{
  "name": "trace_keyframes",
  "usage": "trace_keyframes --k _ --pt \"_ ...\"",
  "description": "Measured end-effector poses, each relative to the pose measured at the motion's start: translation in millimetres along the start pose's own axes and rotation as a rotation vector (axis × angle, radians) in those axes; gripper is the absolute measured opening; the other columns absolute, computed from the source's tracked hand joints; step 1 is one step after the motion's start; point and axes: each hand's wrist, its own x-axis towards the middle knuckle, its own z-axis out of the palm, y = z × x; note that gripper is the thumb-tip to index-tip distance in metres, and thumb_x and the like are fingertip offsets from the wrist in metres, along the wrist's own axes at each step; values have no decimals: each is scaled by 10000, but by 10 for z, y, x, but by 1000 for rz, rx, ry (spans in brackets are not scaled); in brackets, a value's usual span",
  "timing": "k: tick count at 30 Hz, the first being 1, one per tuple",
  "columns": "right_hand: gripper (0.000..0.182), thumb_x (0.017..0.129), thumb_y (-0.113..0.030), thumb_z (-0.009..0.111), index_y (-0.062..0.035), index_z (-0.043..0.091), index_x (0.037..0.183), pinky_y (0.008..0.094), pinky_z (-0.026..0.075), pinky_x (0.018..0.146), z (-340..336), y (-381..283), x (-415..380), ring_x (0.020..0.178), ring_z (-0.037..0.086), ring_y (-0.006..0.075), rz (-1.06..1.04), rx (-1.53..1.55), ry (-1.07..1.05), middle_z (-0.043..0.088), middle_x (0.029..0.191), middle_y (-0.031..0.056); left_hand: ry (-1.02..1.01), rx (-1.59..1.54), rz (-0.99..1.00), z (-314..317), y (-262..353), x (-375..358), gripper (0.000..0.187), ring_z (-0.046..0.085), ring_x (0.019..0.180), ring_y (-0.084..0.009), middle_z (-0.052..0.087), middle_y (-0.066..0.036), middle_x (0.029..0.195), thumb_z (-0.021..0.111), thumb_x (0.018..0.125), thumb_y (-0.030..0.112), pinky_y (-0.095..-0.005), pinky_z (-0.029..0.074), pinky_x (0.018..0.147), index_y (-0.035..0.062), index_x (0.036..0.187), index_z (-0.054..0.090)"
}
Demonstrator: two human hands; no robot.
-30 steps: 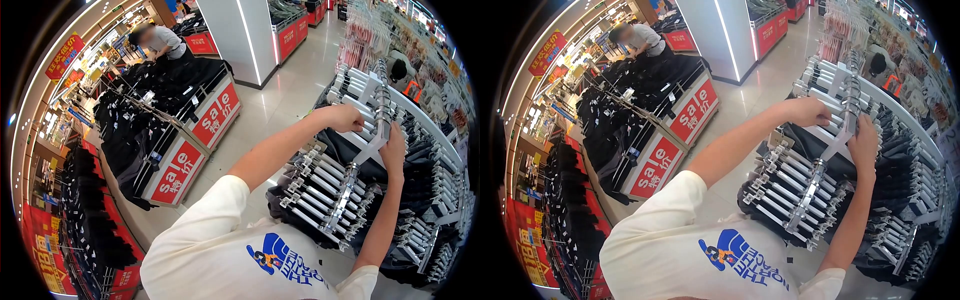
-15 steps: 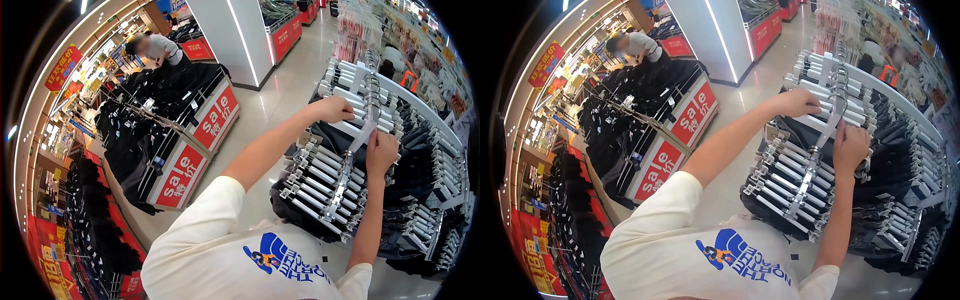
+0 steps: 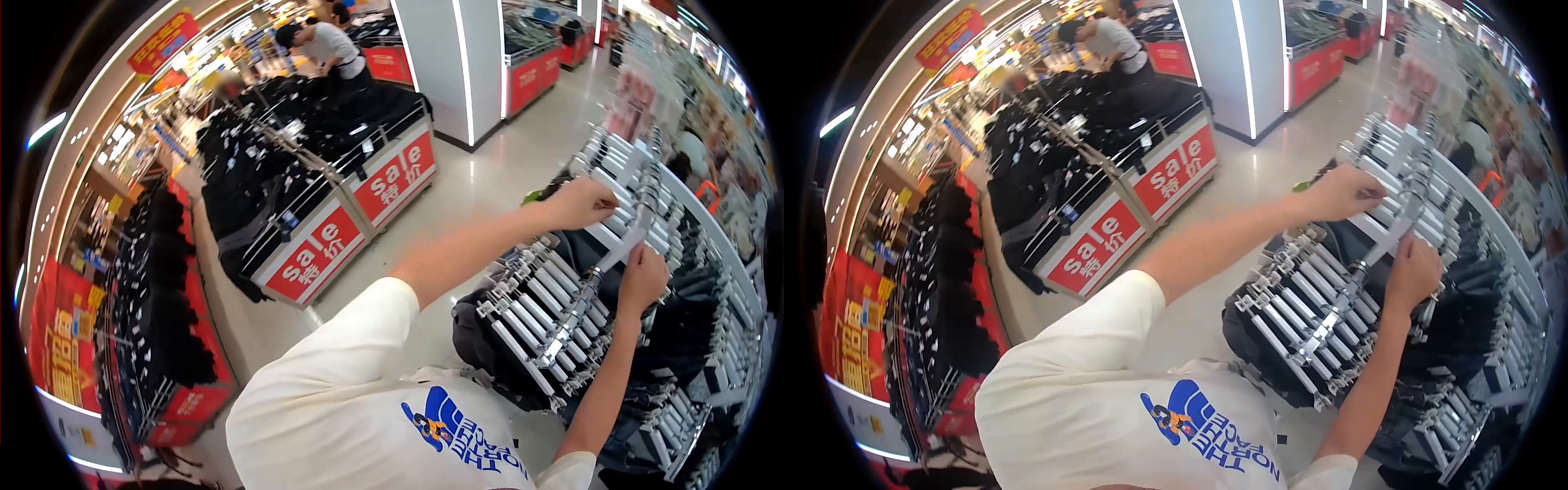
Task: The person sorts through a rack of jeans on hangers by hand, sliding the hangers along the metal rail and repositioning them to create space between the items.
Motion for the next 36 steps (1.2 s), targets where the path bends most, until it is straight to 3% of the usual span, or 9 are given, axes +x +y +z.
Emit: trace_keyframes --k 5,11,14,18,22,24,28,31,36 --pt "396 1120 -329 630 -72 691 826 522 507 756 195 85 -7 800 678 384 -36 -28 48 695 800 133 410 187 126 216 494 -684 274 663 1257 -416 695 -174 1350 725 904 4 -496 550 1063 41 1175 741" --pt "502 1143 -449 577 -81 730 839 551 499 683 332 170 3 733 675 419 41 -42 2 715 794 146 119 279 -241 628 725 -1794 685 426 1511 -506 433 -291 1615 808 914 135 -588 375 1264 11 1533 540" --pt "556 1152 -490 546 -76 736 834 562 491 644 324 160 25 712 672 428 39 -15 11 714 787 146 -121 567 -275 861 584 -2230 693 317 1620 -503 369 -308 1721 660 1076 392 -621 255 1333 32 1641 486" --pt "610 1149 -555 530 -76 736 831 565 475 602 294 145 16 680 670 424 47 53 37 711 767 151 -128 551 -337 867 699 -2234 693 281 1649 -499 354 -311 1744 571 1117 458 -632 210 1349 41 1662 475" --pt "443 1176 -408 552 -85 789 988 529 509 715 148 139 -26 801 689 399 -152 76 78 709 818 130 -130 555 -355 891 724 -2207 698 289 1645 -502 361 -302 1743 580 1113 450 -633 203 1350 34 1662 472" --pt "226 1140 -187 608 -71 783 1226 516 516 893 14 155 -121 1000 704 370 -183 143 -67 758 1061 128 -152 533 -392 901 739 -2203 717 270 1653 -507 333 -299 1759 573 1116 450 -639 194 1351 44 1689 429" --pt "476 1131 -81 597 -61 555 1605 477 380 1262 -290 102 -415 1518 509 385 -291 293 -48 563 1619 190 -166 568 -355 967 700 -2221 733 238 1665 -516 289 -307 1777 558 1124 442 -643 186 1350 51 1716 375" --pt "511 1135 -52 561 -33 505 1642 496 315 1314 -622 24 -684 1631 383 397 -129 479 -154 441 1734 198 -159 559 -367 967 703 -2238 728 233 1661 -544 242 -339 1788 514 1138 452 -658 191 1342 41 1719 362" --pt "466 1137 -100 578 43 554 1580 493 336 1303 -815 291 -1463 1601 423 433 9 489 -432 462 1703 277 -95 553 -345 1035 620 -2267 726 265 1643 -559 272 -357 1769 513 1130 480 -672 204 1330 24 1686 418"
